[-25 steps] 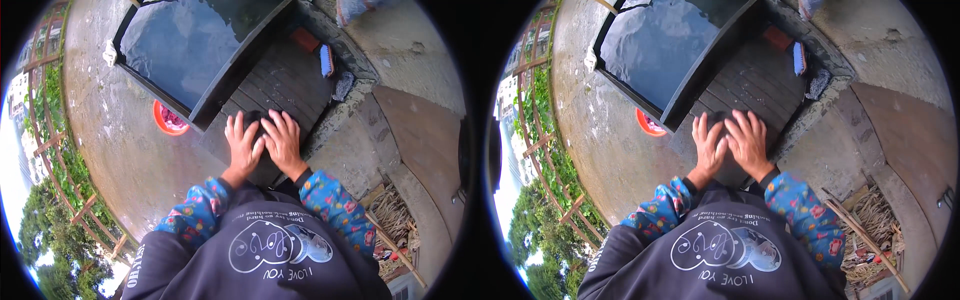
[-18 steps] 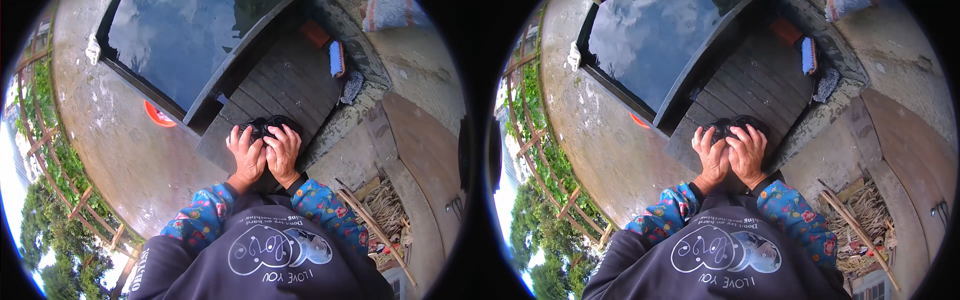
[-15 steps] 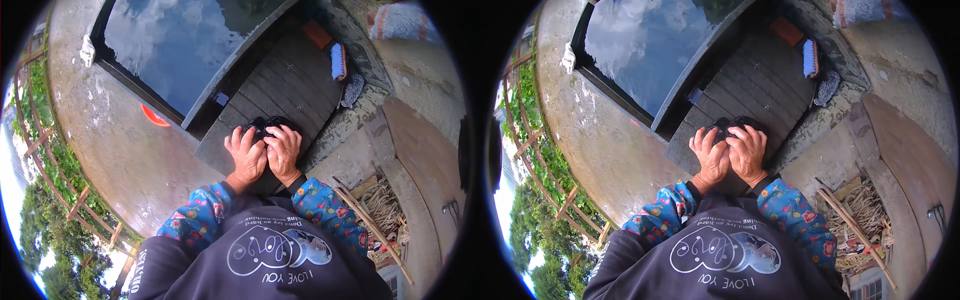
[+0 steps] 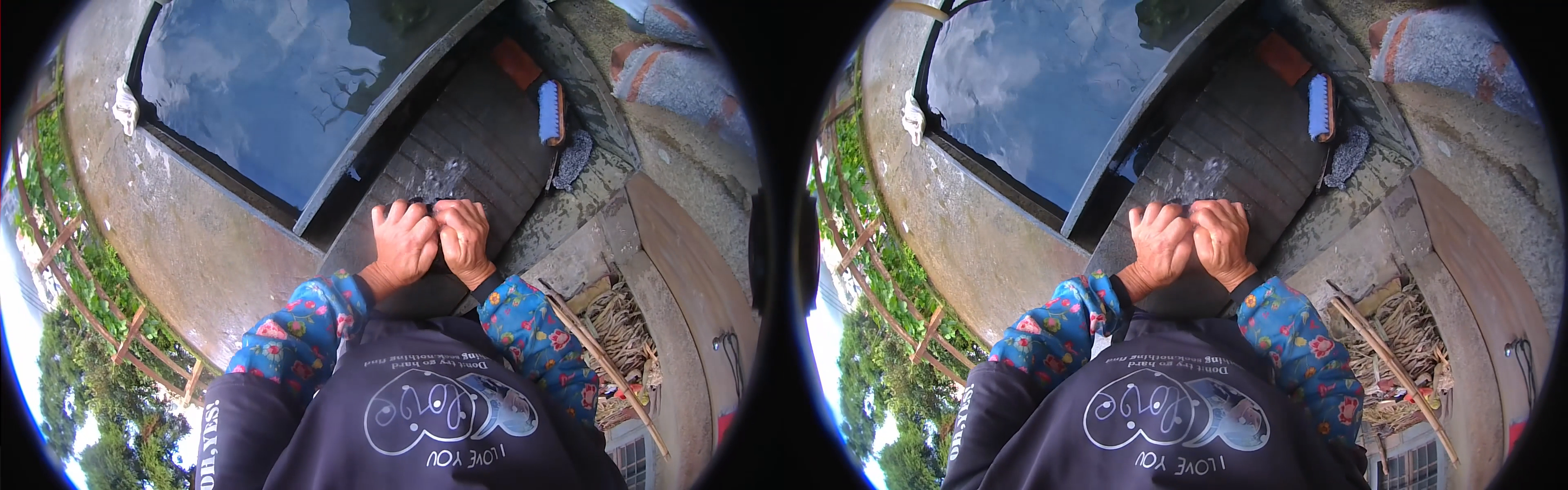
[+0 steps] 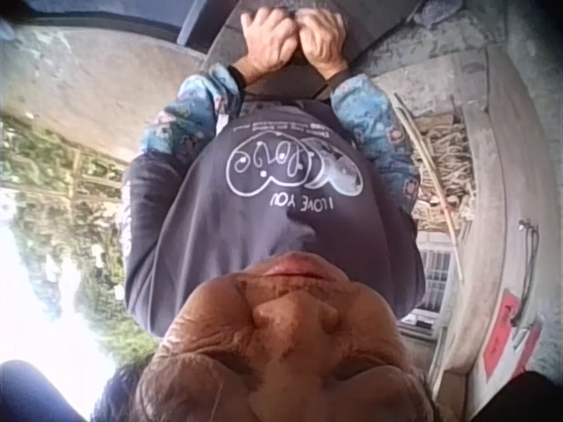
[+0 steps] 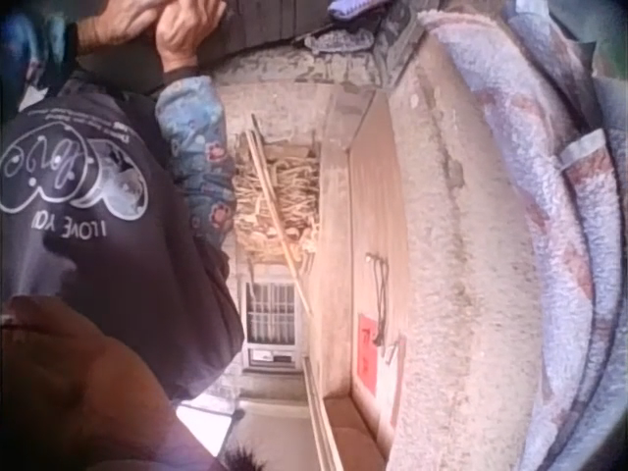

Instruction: The person scrubs a black garment on a washboard, rinses it in a basin of water, and wrings it out by hand.

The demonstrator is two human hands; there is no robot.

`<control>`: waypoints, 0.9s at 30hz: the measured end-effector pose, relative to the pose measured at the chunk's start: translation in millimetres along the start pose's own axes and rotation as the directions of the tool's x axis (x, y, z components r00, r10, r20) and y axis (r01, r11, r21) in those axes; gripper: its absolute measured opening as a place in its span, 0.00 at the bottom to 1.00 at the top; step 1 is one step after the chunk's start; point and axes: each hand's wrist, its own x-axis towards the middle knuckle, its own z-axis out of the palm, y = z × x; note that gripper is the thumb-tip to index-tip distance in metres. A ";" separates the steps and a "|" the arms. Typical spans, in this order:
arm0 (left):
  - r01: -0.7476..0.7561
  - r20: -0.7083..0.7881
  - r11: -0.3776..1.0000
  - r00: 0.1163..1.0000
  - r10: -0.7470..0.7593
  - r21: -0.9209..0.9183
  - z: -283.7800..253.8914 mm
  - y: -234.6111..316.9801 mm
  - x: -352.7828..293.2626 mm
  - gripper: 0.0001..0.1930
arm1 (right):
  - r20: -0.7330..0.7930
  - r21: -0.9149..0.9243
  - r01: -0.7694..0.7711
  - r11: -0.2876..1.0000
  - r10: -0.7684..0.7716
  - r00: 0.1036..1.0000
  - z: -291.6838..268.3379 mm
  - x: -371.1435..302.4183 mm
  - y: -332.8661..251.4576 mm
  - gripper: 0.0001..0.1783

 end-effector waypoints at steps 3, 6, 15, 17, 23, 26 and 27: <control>0.021 0.015 1.000 1.000 -0.021 -0.009 0.9 -0.6 5.3 0.09 | 0.015 0.015 -0.026 1.000 0.025 1.000 -0.3 4.7 3.7 0.04; 0.039 0.010 0.999 0.999 -0.039 -0.004 2.7 2.7 10.3 0.08 | 0.012 0.036 -0.033 0.999 0.033 0.999 0.2 8.2 11.5 0.06; 0.276 -0.108 0.957 0.958 -0.267 0.083 19.5 10.0 24.2 0.08 | 0.151 0.140 -0.124 0.982 0.103 0.983 6.5 26.1 43.4 0.11; 0.377 -0.111 0.920 0.924 -0.365 0.110 20.0 12.0 33.3 0.10 | 0.149 -0.028 0.146 0.989 -0.140 0.979 0.5 36.8 48.9 0.08; 0.600 0.115 0.794 0.785 -0.608 0.101 1.8 15.4 62.7 0.20 | 0.061 -0.069 0.271 0.960 -0.267 0.962 6.3 56.2 78.8 0.04; 0.604 0.184 0.797 0.782 -0.596 0.014 9.3 -8.5 52.8 0.23 | 0.122 0.273 -0.001 0.962 -0.033 0.992 3.9 57.9 104.0 0.13; 0.549 0.126 0.832 0.834 -0.538 -0.077 8.5 -15.4 38.3 0.23 | 0.220 0.316 -0.233 0.920 0.167 0.961 -2.3 56.2 96.3 0.18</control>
